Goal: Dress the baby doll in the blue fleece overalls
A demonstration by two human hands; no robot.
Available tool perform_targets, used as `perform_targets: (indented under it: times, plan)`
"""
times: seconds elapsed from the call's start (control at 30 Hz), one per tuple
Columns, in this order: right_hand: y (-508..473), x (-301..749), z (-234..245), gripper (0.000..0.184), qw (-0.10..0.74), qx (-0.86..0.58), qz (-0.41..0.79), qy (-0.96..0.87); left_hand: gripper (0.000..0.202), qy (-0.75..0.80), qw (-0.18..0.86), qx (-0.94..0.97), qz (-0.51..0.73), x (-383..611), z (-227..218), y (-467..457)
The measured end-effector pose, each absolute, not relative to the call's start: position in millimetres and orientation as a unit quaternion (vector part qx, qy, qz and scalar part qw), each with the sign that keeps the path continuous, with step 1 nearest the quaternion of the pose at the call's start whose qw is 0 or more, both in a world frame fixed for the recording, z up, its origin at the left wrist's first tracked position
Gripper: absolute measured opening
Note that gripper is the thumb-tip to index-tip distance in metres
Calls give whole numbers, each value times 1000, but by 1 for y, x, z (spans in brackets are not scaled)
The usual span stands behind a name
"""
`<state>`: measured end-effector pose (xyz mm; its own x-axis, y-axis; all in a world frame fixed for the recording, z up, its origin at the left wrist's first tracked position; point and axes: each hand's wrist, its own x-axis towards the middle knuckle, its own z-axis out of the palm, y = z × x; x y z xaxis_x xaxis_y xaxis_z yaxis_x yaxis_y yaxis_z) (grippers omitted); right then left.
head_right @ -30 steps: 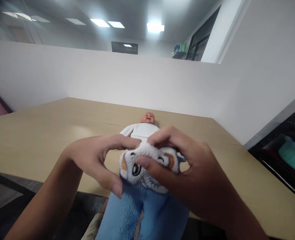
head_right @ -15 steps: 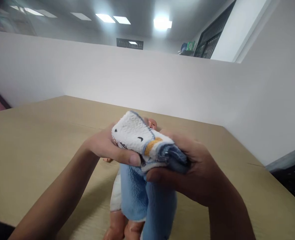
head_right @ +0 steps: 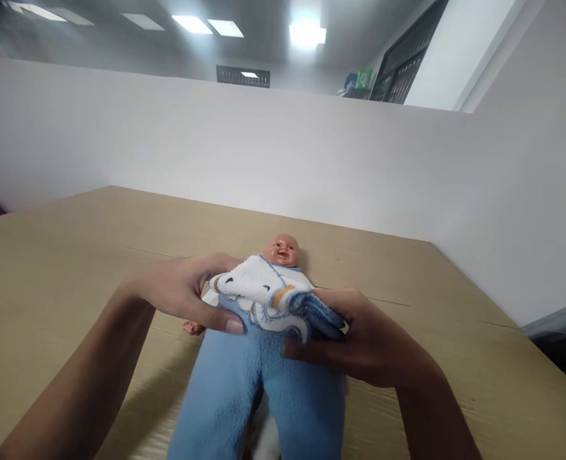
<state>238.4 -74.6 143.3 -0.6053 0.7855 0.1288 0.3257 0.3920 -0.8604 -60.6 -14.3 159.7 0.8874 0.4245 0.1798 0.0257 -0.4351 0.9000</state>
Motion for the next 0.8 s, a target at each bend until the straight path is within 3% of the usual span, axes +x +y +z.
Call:
perform_targets:
  times: [0.07,0.2,0.27,0.47,0.57,0.7,0.8]
  plan:
    - [-71,238,145,33,259,-355,428,-790,27,135,492,833,213,-62,158,-10]
    - [-64,228,147,79,187,-323,419,-828,20,125,449,837,288,-52,154,-13]
    - [-64,223,145,86,177,-334,411,-829,19,145,432,842,289,-46,153,-18]
    - [-68,233,132,82,274,-307,511,-755,53,196,471,837,196,-57,151,-19]
    - [-69,238,130,72,320,-287,574,-697,50,156,483,837,204,-63,149,-15]
    - [-66,228,138,58,191,-236,585,-752,35,130,476,815,304,-58,147,-12]
    - [-63,225,135,70,170,-247,578,-759,27,157,511,783,317,-55,144,-11]
